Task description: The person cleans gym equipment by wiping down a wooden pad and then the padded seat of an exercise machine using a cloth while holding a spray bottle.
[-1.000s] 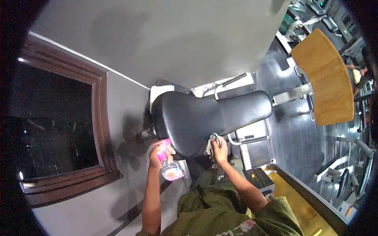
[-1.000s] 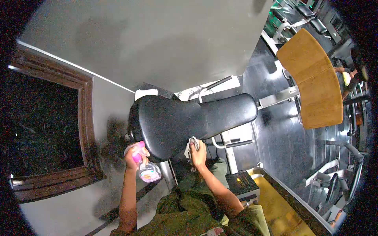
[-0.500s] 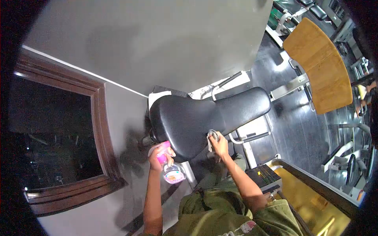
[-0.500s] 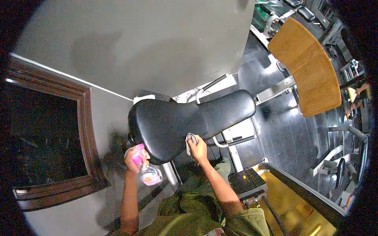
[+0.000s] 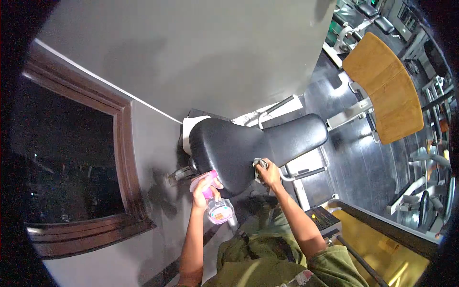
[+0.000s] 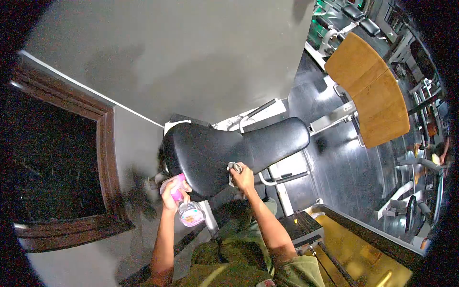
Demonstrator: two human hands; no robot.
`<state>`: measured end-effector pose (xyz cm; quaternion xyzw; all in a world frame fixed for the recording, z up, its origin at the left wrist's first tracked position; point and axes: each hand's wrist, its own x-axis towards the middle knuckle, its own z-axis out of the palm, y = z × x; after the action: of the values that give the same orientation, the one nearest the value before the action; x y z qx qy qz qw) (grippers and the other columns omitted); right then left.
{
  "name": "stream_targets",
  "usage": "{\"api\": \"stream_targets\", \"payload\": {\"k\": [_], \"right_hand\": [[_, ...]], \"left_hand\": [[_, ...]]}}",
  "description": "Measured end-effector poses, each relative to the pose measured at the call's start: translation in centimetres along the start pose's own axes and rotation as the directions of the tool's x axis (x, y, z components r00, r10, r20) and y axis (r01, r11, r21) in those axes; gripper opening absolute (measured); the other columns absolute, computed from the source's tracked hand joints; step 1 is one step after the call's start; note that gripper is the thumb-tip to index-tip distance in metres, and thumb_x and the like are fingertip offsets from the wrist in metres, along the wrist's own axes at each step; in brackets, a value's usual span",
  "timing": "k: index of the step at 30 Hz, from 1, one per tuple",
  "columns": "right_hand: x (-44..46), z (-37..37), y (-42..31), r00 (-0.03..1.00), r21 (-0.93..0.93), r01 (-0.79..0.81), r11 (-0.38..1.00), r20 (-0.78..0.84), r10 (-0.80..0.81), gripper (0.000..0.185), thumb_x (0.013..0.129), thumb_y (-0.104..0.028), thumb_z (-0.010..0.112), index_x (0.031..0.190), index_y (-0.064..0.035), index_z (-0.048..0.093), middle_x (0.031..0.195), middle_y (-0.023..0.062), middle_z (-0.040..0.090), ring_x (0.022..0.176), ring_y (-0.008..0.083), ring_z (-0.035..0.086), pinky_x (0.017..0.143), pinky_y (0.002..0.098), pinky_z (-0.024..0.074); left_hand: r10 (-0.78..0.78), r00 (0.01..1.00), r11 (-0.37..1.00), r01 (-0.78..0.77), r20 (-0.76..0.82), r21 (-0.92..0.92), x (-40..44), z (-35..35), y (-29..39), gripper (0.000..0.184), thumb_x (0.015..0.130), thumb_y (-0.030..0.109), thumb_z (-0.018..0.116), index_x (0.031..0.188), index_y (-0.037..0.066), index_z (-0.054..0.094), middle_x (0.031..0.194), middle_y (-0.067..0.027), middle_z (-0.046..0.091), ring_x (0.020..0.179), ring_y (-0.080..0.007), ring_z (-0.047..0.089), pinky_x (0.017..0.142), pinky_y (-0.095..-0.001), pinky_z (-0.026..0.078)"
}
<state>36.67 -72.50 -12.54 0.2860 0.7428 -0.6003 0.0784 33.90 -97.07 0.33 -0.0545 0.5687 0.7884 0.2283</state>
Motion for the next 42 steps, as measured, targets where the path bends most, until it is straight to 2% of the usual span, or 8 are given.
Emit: {"api": "stream_targets", "payload": {"k": [5,12,16,19,24,32,40,42], "right_hand": [[-1.3,0.6,-2.3,0.927,0.138,0.358,0.924,0.067,-0.369,0.026,0.083,-0.020,0.069,0.105,-0.0072,0.069,0.089,0.0114,0.071,0.082,0.0212,0.069,0.077,0.0336,0.0523],[0.9,-0.8,-0.2,0.998,-0.126,0.058,0.990,0.037,-0.054,0.030,0.082,-0.029,0.069,0.104,-0.0089,0.070,0.093,0.0138,0.072,0.087,0.0296,0.070,0.080,0.0385,0.0528],[0.6,-0.6,-3.0,0.981,0.101,0.101,0.990,0.158,-0.116,0.030,0.081,-0.025,0.071,0.105,-0.0072,0.069,0.091,0.0142,0.071,0.086,0.0304,0.069,0.080,0.0380,0.0528],[0.2,0.4,-3.2,0.887,0.100,0.450,0.888,0.065,-0.457,0.023,0.084,-0.018,0.069,0.104,-0.0072,0.070,0.083,0.0081,0.070,0.078,0.0155,0.066,0.075,0.0311,0.0518],[3.7,0.1,-0.2,0.994,0.013,0.025,1.000,0.109,-0.026,0.027,0.082,-0.027,0.069,0.102,-0.0095,0.070,0.095,0.0152,0.071,0.091,0.0322,0.069,0.081,0.0391,0.0524],[3.8,0.3,-5.3,0.884,0.176,0.358,0.917,0.251,-0.394,0.026,0.081,-0.020,0.069,0.103,-0.0061,0.069,0.101,0.0137,0.069,0.092,0.0294,0.068,0.083,0.0370,0.0521],[8.2,0.5,-2.6,0.980,-0.174,0.169,0.970,0.131,-0.148,0.026,0.083,-0.023,0.068,0.104,-0.0081,0.069,0.091,0.0155,0.071,0.086,0.0320,0.070,0.076,0.0389,0.0534],[7.6,0.6,-4.4,0.969,0.001,0.158,0.987,0.193,-0.155,0.026,0.083,-0.021,0.068,0.104,-0.0065,0.068,0.090,0.0145,0.071,0.084,0.0315,0.070,0.076,0.0380,0.0533]], "left_hand": [[0.054,0.998,0.996,-0.052,-0.026,0.070,-0.3,1.2,0.5,0.039,0.094,0.025,0.050,0.106,-0.010,0.063,0.073,-0.0186,0.064,0.039,-0.0233,0.056,0.037,-0.0322,0.046],[0.014,0.991,0.990,0.005,-0.137,0.138,-0.3,3.2,1.7,0.037,0.093,0.022,0.053,0.109,-0.010,0.062,0.075,-0.0159,0.065,0.041,-0.0223,0.057,0.038,-0.0304,0.046],[0.031,0.977,0.956,0.033,-0.209,0.293,-0.1,6.2,2.9,0.037,0.095,0.022,0.054,0.112,-0.010,0.062,0.078,-0.0131,0.065,0.044,-0.0187,0.058,0.040,-0.0281,0.047],[0.047,0.982,0.938,0.020,-0.184,0.345,0.3,7.6,2.3,0.035,0.098,0.021,0.052,0.112,-0.009,0.062,0.080,-0.0108,0.064,0.049,-0.0156,0.059,0.042,-0.0271,0.048],[0.014,0.981,0.896,0.072,-0.191,0.437,2.0,9.2,1.1,0.044,0.100,0.033,0.050,0.116,-0.008,0.059,0.082,-0.0110,0.065,0.048,-0.0185,0.060,0.049,-0.0283,0.050],[-0.073,0.967,0.889,0.174,-0.244,0.424,2.6,8.8,1.2,0.050,0.102,0.036,0.049,0.129,-0.006,0.052,0.083,-0.0098,0.066,0.053,-0.0189,0.062,0.054,-0.0297,0.052],[-0.114,0.964,0.904,0.201,-0.239,0.377,3.0,8.7,1.4,0.051,0.102,0.037,0.049,0.129,-0.006,0.052,0.086,-0.0097,0.065,0.055,-0.0187,0.063,0.056,-0.0301,0.053],[-0.097,0.967,0.905,0.184,-0.236,0.384,3.0,8.7,1.4,0.051,0.102,0.037,0.049,0.129,-0.006,0.052,0.085,-0.0096,0.065,0.055,-0.0183,0.063,0.055,-0.0299,0.053]]}}
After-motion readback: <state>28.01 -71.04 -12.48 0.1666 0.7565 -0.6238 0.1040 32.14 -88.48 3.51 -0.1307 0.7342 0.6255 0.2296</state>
